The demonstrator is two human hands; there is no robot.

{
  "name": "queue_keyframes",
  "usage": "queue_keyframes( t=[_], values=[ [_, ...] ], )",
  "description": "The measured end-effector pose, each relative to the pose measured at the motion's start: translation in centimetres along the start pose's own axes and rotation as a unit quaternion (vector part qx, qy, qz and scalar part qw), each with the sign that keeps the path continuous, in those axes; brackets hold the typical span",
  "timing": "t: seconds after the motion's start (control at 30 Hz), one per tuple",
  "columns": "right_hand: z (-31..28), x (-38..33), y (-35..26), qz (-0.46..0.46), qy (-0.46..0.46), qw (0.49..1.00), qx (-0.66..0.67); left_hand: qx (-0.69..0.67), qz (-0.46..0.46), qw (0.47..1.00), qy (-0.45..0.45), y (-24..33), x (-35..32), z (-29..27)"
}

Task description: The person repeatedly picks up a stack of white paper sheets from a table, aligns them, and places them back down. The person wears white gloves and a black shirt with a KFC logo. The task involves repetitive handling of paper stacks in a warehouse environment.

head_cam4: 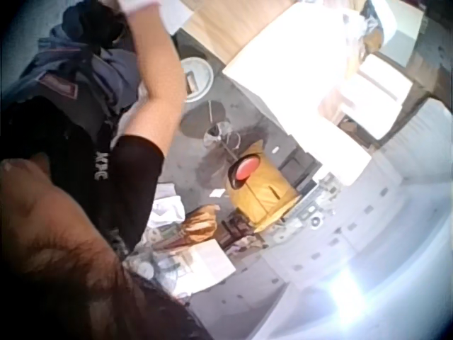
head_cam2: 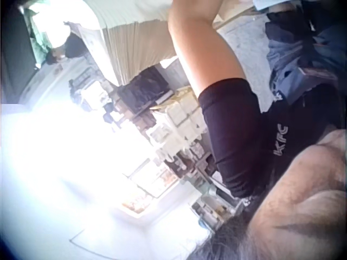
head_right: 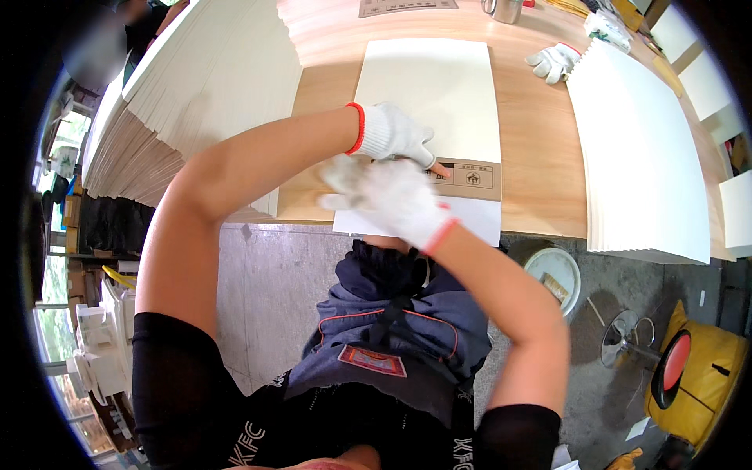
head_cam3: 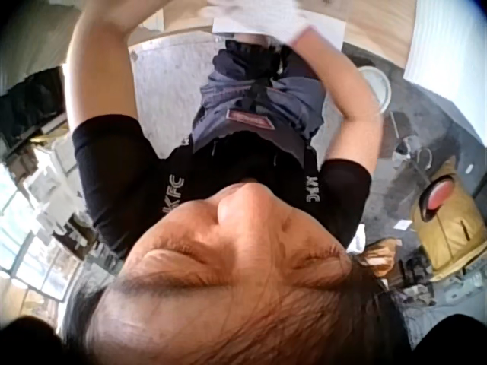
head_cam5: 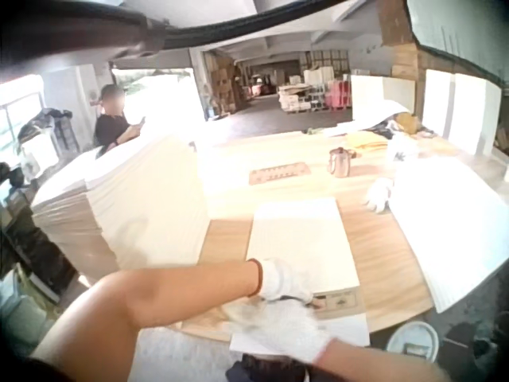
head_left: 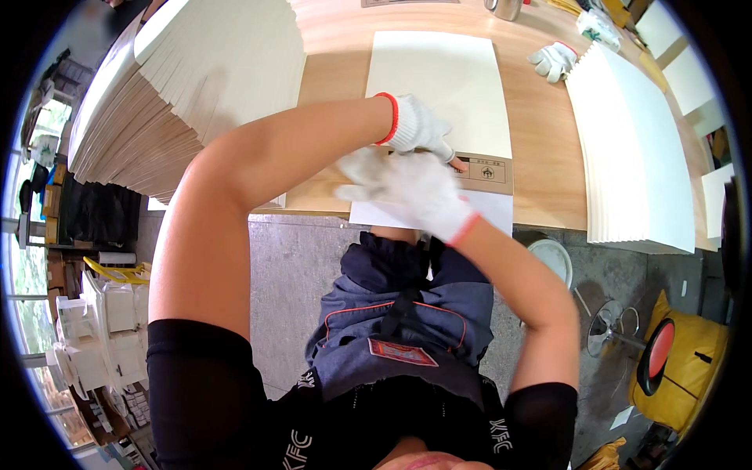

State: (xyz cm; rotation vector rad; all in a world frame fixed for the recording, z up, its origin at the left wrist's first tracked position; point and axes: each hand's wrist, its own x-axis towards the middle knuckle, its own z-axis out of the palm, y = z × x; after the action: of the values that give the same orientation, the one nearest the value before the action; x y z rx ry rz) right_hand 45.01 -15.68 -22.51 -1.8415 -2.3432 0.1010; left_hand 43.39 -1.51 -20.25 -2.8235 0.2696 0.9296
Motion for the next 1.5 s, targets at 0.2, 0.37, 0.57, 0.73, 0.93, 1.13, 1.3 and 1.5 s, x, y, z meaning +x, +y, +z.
queue_keyframes(
  t=[0.2,0.37,0.57,0.73,0.93,1.13,1.3,1.5],
  values=[
    [-3.6,-14.6,13.5,0.089,0.048,0.958,-0.269,-0.035,-0.011,0.999,0.035,1.9,-1.3,-2.3],
    [-5.6,-16.8,16.2,0.203,0.167,0.928,-0.264,-0.035,-0.114,0.960,0.255,9.1,-2.8,2.0],
    [-2.9,-13.6,11.6,0.016,0.107,0.992,-0.071,-0.904,-0.160,-0.033,0.394,18.9,-6.2,6.4],
    [0.4,-14.2,13.0,0.025,0.126,0.991,-0.022,-0.871,-0.090,-0.214,0.432,17.2,-5.6,7.6],
    [0.5,-14.1,12.8,0.029,0.151,0.988,0.012,-0.853,-0.175,-0.177,0.458,14.2,-3.2,7.9],
    [-3.2,-11.2,15.2,0.297,0.152,0.877,0.347,-0.890,-0.213,-0.060,0.398,9.5,-2.5,6.3],
    [-3.4,-5.8,17.5,0.429,0.070,0.642,0.632,-0.877,-0.211,-0.008,0.432,8.6,-5.2,4.9],
    [0.7,-4.7,16.2,0.252,0.140,0.603,0.744,-0.834,-0.228,0.135,0.484,9.8,-9.1,2.8]
  ],
)
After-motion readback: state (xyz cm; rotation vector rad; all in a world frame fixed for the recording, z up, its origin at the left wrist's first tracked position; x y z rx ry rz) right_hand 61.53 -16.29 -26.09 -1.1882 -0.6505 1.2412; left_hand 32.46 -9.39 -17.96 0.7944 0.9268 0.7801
